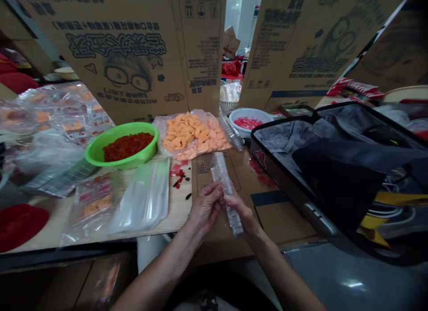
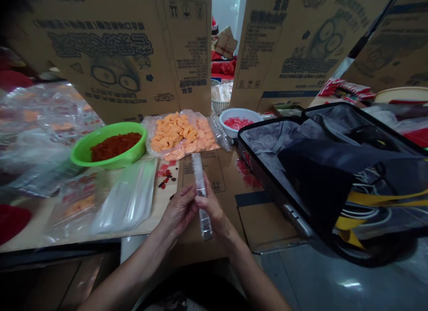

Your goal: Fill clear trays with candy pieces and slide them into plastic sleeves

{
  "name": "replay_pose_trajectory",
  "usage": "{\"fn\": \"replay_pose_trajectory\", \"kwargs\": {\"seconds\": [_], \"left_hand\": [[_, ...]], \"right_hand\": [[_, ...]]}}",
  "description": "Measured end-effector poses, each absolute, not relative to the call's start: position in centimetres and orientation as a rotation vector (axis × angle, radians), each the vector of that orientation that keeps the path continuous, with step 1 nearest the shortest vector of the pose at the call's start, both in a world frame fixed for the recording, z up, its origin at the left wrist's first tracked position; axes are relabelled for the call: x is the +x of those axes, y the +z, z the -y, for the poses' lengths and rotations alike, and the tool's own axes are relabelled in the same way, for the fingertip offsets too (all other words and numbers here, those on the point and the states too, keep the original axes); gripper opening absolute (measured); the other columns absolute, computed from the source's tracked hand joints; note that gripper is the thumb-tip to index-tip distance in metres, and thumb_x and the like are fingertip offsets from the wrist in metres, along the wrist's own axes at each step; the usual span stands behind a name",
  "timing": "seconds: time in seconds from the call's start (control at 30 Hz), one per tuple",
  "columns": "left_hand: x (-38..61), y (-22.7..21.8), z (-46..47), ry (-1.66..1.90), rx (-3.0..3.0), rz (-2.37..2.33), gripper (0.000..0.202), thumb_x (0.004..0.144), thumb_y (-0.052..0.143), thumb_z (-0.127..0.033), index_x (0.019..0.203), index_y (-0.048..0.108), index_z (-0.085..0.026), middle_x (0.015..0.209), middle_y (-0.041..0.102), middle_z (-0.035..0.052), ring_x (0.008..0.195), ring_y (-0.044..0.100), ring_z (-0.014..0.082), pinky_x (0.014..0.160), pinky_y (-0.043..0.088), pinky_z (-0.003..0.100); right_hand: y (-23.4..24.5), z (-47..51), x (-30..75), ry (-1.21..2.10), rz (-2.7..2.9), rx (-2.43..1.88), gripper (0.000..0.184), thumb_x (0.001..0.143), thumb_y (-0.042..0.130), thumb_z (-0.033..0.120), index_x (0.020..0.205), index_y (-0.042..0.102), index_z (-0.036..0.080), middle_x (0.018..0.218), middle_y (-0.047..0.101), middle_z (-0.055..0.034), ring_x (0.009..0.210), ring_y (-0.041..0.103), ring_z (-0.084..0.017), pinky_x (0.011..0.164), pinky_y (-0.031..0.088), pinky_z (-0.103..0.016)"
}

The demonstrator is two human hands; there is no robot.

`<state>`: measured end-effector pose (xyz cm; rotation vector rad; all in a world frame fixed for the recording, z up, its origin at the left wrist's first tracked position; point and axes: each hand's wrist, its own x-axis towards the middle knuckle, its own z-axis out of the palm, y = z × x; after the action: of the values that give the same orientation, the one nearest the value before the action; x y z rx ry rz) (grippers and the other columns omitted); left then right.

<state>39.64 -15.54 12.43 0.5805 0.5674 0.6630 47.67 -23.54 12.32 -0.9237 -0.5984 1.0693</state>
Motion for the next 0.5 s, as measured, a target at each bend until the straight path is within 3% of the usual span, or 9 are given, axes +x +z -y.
{"fn": "replay_pose_trajectory", "kwargs": {"seconds": [0.1, 0.23, 0.5], "left_hand": [[39.8, 12.7, 15.8, 0.686, 0.558, -0.541, 0.031, 0.059, 0.094, -0.026, 0.079, 0.074, -0.014, 0.073, 0.07, 0.0012, 0.064, 0.063, 0.0092, 0.062, 0.052, 0.019], [40.1, 12.9, 15.9, 0.669, 0.573, -0.534, 0.03, 0.061, 0.093, -0.027, 0.078, 0.073, -0.014, 0.074, 0.07, 0.0014, 0.066, 0.064, 0.0099, 0.063, 0.054, 0.019], [40.8, 13.1, 16.1, 0.653, 0.622, -0.565, 0.029, 0.062, 0.091, -0.025, 0.083, 0.074, -0.014, 0.078, 0.072, 0.0036, 0.07, 0.066, 0.0124, 0.067, 0.053, 0.021]], "right_hand": [[12.4, 23.5, 47.8, 1.055, 0.587, -0.938, 0.074, 0.078, 0.072, 0.05, 0.145, 0.051, 0.029, 0.14, 0.06, -0.0023, 0.142, 0.042, -0.03, 0.123, 0.026, -0.051], [12.7, 23.7, 48.1, 1.044, 0.608, -0.947, 0.079, 0.077, 0.071, 0.048, 0.15, 0.045, 0.03, 0.152, 0.049, 0.0009, 0.145, 0.038, -0.029, 0.123, 0.026, -0.049], [13.1, 24.1, 48.5, 1.035, 0.626, -0.948, 0.078, 0.08, 0.068, 0.047, 0.152, 0.043, 0.029, 0.153, 0.049, 0.0013, 0.145, 0.038, -0.028, 0.124, 0.023, -0.047]]}}
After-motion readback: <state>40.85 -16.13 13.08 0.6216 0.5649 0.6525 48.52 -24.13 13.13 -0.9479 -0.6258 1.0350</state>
